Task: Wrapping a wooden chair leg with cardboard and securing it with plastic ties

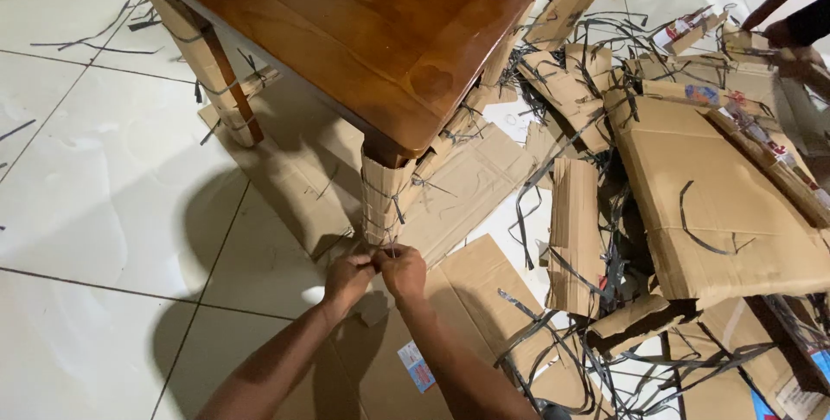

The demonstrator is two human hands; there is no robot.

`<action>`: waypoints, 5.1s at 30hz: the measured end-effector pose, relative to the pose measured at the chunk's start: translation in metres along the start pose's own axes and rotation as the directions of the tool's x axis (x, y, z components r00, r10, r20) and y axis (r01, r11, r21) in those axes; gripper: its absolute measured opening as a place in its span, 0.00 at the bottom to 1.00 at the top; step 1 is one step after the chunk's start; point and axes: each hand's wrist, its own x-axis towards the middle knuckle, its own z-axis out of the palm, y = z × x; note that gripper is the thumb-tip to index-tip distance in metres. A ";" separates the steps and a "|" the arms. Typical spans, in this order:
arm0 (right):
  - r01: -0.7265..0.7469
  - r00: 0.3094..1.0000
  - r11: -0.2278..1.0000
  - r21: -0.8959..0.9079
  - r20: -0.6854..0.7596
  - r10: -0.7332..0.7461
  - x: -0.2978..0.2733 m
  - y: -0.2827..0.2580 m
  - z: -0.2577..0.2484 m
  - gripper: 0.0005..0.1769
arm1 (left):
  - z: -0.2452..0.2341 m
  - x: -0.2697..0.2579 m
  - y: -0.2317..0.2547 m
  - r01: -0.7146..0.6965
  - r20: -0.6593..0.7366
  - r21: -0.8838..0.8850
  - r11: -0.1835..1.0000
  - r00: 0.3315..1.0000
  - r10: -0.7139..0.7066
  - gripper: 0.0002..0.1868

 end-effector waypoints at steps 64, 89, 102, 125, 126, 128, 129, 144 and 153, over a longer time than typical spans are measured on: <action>0.528 0.839 0.840 -0.121 -0.076 -0.538 -0.006 0.037 -0.020 0.08 | 0.021 0.024 -0.005 0.147 0.005 -0.460 0.876 0.987 -0.163 0.11; 0.546 0.833 0.829 -0.120 -0.030 -0.553 -0.011 0.025 -0.024 0.08 | 0.014 0.000 0.005 0.044 -0.045 -0.457 0.888 0.996 -0.072 0.15; 0.444 0.888 0.895 0.036 0.119 -0.445 0.011 0.033 -0.030 0.02 | 0.035 0.025 -0.042 -0.169 -0.117 -0.271 0.947 0.983 0.142 0.14; 0.264 0.941 0.964 0.030 0.214 -0.264 -0.009 0.033 -0.040 0.08 | 0.030 0.043 -0.047 -0.070 0.049 -0.090 0.993 0.996 0.074 0.12; 0.265 0.940 0.964 0.030 0.215 -0.265 -0.006 0.035 -0.037 0.08 | 0.028 0.045 -0.046 -0.070 0.047 -0.090 0.993 0.996 0.074 0.12; 0.217 0.945 0.969 0.114 0.225 -0.238 -0.002 0.041 -0.033 0.06 | 0.028 0.048 -0.044 -0.122 0.045 -0.023 0.992 0.991 0.123 0.10; 0.216 0.945 0.970 0.113 0.226 -0.236 -0.005 0.034 -0.038 0.06 | 0.025 0.044 -0.039 -0.120 0.046 -0.023 0.992 0.992 0.121 0.10; -0.170 0.898 0.894 0.413 0.440 -0.032 0.004 0.020 -0.013 0.09 | -0.012 0.025 -0.010 -0.148 0.070 0.322 0.935 0.989 0.132 0.13; -0.474 0.840 0.634 0.611 0.530 0.117 0.022 0.026 -0.017 0.06 | -0.018 0.015 0.014 -0.117 -0.021 0.136 0.984 0.992 0.121 0.12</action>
